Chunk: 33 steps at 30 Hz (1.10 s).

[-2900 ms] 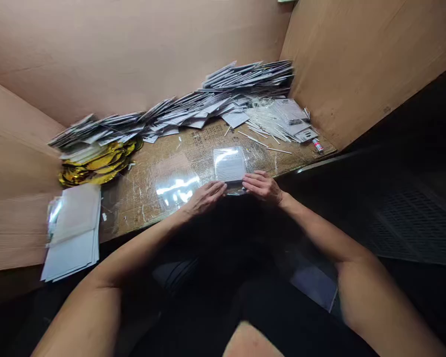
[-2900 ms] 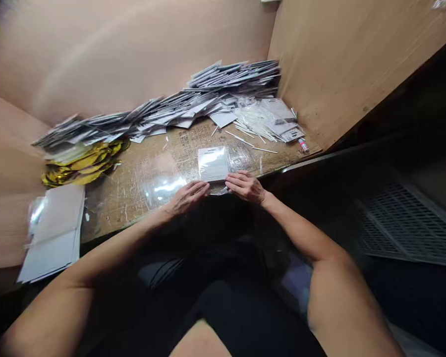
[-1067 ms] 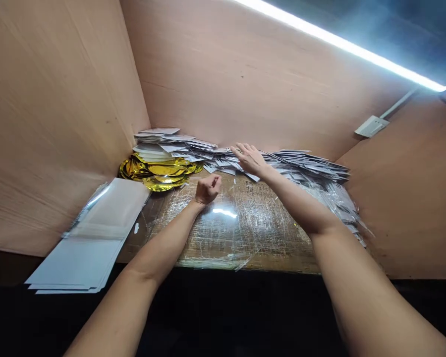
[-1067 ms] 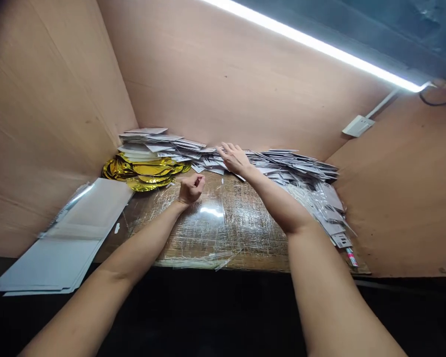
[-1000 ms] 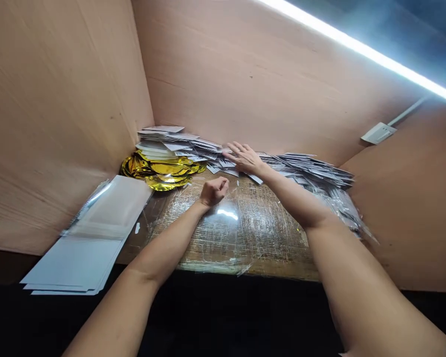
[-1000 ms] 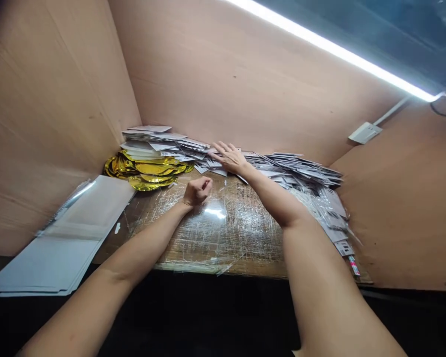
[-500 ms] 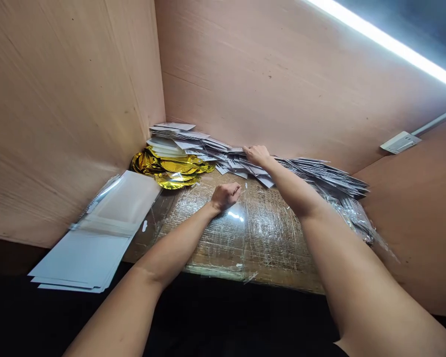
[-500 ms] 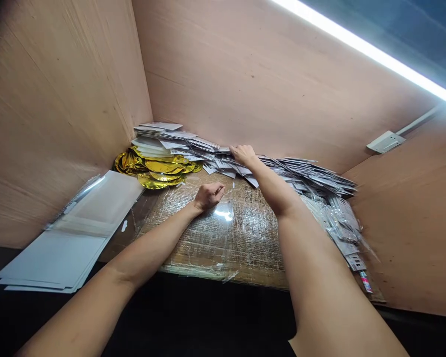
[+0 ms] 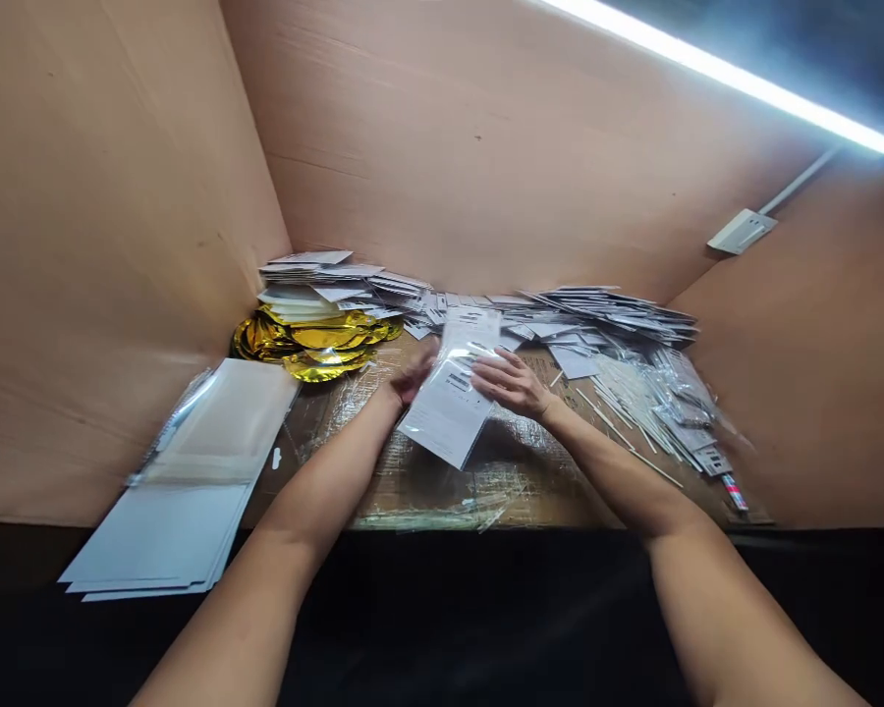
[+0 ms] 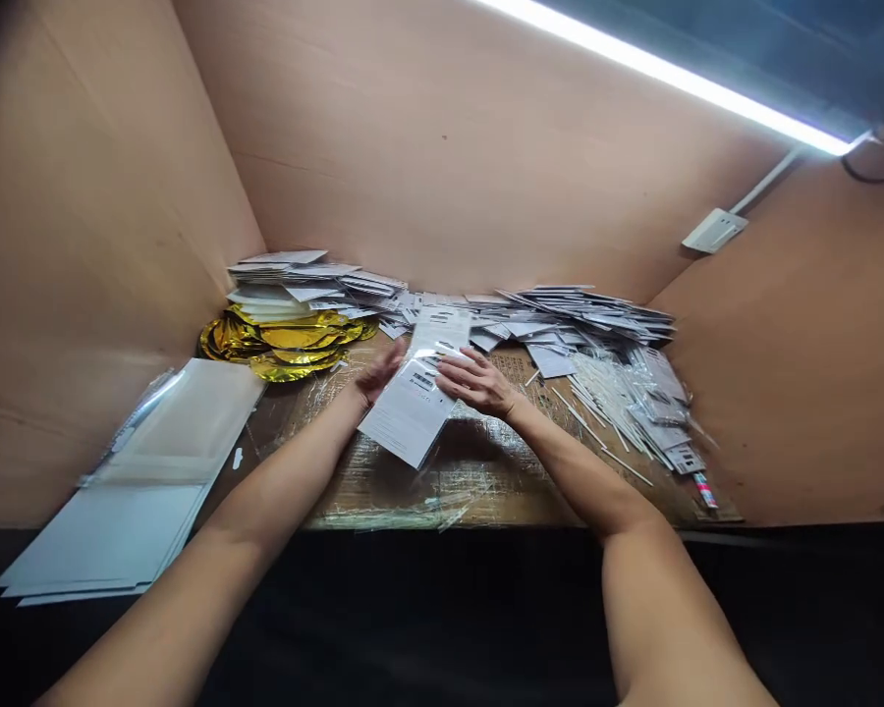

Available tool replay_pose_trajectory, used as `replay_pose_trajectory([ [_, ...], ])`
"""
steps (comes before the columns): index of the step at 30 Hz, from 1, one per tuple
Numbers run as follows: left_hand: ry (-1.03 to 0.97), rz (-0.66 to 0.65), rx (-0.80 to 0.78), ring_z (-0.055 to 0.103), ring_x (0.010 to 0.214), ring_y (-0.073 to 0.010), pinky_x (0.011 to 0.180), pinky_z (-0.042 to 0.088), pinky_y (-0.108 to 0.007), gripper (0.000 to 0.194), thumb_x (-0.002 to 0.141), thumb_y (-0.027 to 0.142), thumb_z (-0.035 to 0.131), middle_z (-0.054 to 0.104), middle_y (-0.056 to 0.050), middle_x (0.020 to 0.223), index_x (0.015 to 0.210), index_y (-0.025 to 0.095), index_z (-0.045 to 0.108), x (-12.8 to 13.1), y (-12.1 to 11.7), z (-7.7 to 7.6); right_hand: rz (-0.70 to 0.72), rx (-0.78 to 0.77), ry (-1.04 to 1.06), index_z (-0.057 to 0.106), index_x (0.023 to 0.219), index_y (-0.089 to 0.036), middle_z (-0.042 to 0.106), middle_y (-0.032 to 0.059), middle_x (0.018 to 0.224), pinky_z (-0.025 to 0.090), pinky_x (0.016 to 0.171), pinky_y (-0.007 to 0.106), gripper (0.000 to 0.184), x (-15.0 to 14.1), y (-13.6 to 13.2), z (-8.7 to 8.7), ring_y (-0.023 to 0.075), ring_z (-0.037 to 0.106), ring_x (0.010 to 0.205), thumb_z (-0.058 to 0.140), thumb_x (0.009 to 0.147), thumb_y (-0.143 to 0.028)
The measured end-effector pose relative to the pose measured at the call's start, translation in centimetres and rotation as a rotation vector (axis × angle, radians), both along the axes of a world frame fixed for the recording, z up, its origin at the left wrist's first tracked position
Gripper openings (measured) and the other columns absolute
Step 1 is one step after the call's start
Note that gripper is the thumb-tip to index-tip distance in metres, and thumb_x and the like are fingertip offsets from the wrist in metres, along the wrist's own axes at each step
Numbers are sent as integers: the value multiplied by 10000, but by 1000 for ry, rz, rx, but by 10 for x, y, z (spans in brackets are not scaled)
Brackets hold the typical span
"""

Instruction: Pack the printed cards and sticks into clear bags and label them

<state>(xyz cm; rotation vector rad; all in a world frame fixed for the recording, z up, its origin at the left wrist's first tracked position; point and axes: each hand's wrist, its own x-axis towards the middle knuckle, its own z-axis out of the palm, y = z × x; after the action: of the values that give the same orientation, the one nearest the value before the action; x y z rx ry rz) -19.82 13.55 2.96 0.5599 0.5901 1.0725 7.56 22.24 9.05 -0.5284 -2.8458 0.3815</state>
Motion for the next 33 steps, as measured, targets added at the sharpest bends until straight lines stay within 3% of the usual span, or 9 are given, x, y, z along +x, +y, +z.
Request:
replay_pose_trajectory([
  [3,76,189,1,824,938,-354,969,650,-512,461,702,234,937,845,-200,1051,1118,106,784,21,-1,-2,-168,11,79,746,1374,-316,674,99,1553,237,1352,647,375,0,-18,-6,314,479,1581,522,1079,-368],
  [5,78,369,7,819,885,-318,986,651,-534,427,701,141,893,850,-172,1031,1111,102,781,31,2,-1,-419,-49,254,660,1476,-224,632,185,1568,364,1283,631,463,-4,-24,-7,341,506,1540,470,1086,-385],
  [8,69,539,38,813,860,-281,1006,658,-545,393,715,125,883,855,-139,1021,1093,102,775,40,4,2,-622,-418,440,585,1469,-163,713,218,1379,582,1039,544,644,-14,-34,-14,353,688,1252,675,971,-561],
  [11,68,597,50,824,901,-280,1037,657,-520,347,788,227,909,858,-133,1015,1085,113,771,45,2,4,-485,-740,523,669,1285,-193,779,136,1227,610,955,459,686,-22,-40,-24,320,733,1106,869,778,-610],
  [15,44,584,-16,836,955,-306,1062,648,-552,305,902,336,860,858,-142,982,1090,119,758,53,-1,6,-596,-700,667,682,862,-217,751,67,883,585,713,362,512,-12,-30,-31,250,704,820,716,854,-728],
  [18,8,571,-35,836,1006,-306,1098,625,-577,313,938,324,826,860,-149,1043,1159,120,741,58,-3,5,-760,-724,793,602,851,-245,701,42,820,525,547,312,566,1,-22,-32,207,658,685,680,840,-806],
  [23,-15,560,-65,819,1118,-346,1134,597,-605,368,916,376,856,855,-167,1083,1161,140,716,62,-3,1,-614,-712,573,703,972,-219,806,88,998,639,828,428,538,9,-19,-35,285,750,919,909,697,-633],
  [26,-8,550,-46,805,1162,-358,1148,586,-611,394,879,371,891,852,-172,1110,1150,142,720,64,-3,-2,-657,-748,803,730,1057,-208,831,114,1128,630,960,499,547,17,-12,-34,316,772,1020,857,754,-645],
  [33,-15,645,7,818,1084,-333,1146,593,-585,496,672,148,990,860,-126,1074,1103,140,742,73,-5,-5,-485,-1210,664,751,1114,-201,856,119,1121,649,968,498,644,30,-16,-29,313,810,982,1033,630,-519],
])
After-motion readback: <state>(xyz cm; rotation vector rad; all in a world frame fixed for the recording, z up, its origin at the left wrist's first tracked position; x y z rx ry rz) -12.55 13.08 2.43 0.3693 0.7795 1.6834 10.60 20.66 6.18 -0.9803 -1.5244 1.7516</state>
